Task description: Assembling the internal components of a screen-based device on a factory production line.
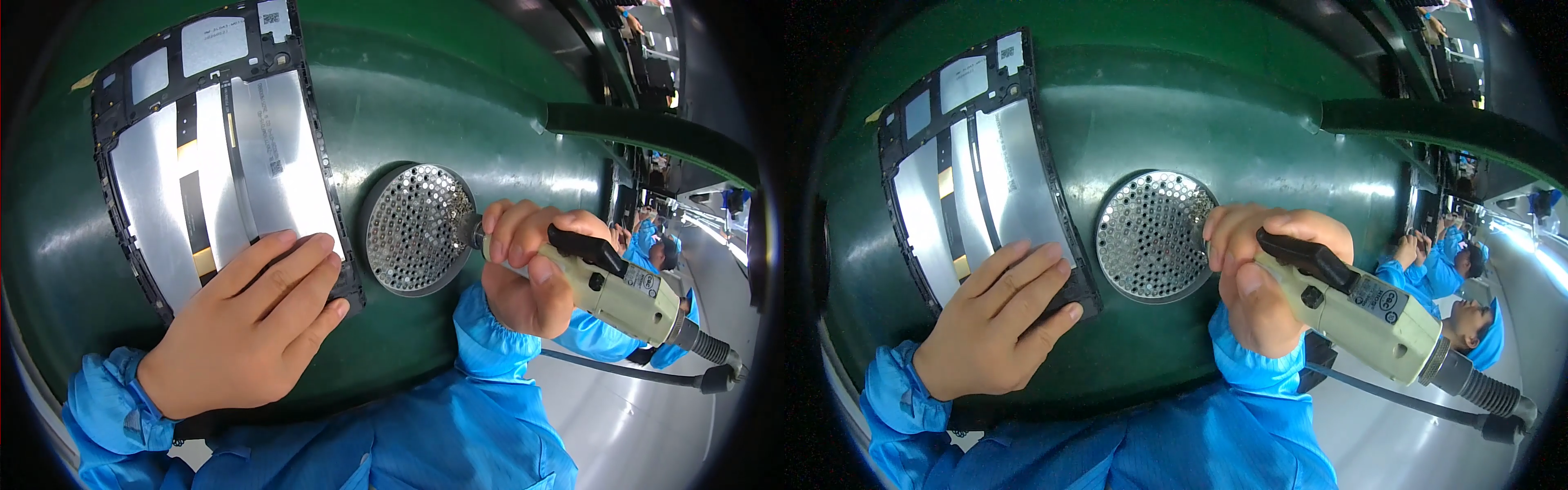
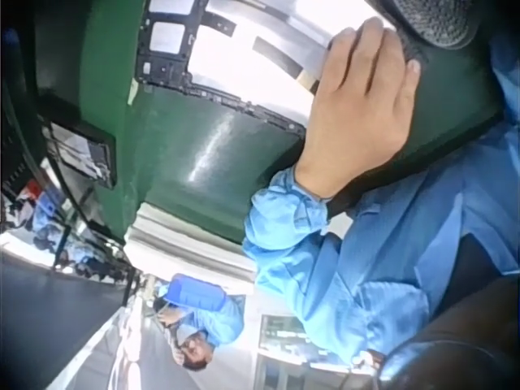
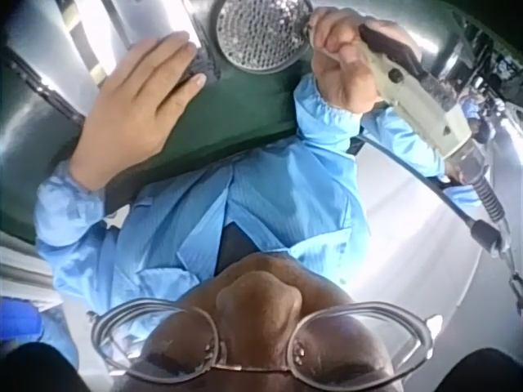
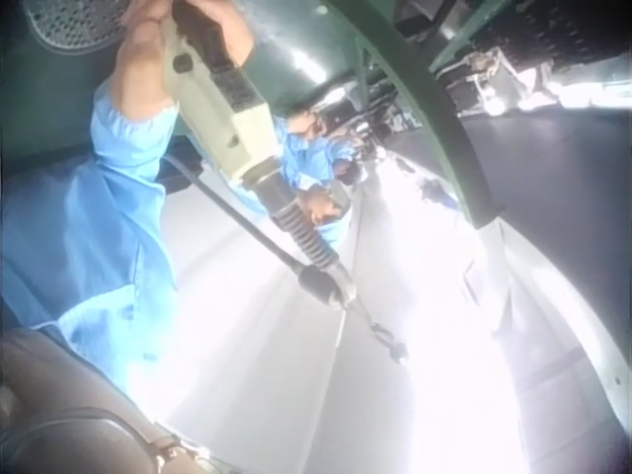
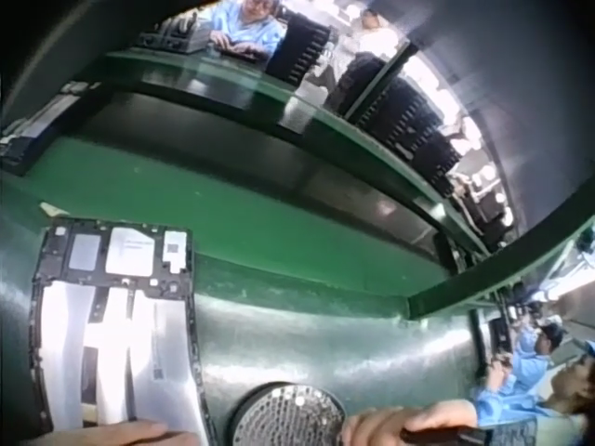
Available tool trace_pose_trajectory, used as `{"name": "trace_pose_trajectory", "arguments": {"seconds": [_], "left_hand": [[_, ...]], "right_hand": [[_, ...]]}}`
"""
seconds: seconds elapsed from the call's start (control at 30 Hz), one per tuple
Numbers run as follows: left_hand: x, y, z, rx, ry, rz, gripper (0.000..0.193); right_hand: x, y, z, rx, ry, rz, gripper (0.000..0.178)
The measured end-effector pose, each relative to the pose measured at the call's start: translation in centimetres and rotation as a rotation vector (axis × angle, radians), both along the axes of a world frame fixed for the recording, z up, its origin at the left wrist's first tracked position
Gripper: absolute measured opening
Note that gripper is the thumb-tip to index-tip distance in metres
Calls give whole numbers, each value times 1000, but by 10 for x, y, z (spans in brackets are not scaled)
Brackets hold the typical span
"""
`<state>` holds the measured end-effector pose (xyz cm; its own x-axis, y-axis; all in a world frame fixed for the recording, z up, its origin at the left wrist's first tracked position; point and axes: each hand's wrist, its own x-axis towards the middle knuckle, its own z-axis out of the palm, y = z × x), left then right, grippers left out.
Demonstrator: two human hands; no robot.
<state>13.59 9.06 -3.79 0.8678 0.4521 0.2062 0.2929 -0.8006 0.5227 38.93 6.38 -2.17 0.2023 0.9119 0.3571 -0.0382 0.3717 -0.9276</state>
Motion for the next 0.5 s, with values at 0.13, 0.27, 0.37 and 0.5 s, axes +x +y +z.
{"name": "trace_pose_trajectory", "arguments": {"seconds": [0.13, 0.27, 0.37, 0.5], "left_hand": [[-3, -3, -4, -24, -65, 19, 22], [-8, -5, -2, -4, -71, 20, 21], [-10, -9, -1, 15, -75, 8, 23], [-11, -8, -10, 5, -110, 16, 24]], "right_hand": [[-5, -2, 1, 21, -25, -3, 43], [-13, -13, 22, 72, -4, 27, 44], [-31, -28, 38, 90, -76, 92, 42], [-54, -34, 31, 60, -68, 277, 39]]}}
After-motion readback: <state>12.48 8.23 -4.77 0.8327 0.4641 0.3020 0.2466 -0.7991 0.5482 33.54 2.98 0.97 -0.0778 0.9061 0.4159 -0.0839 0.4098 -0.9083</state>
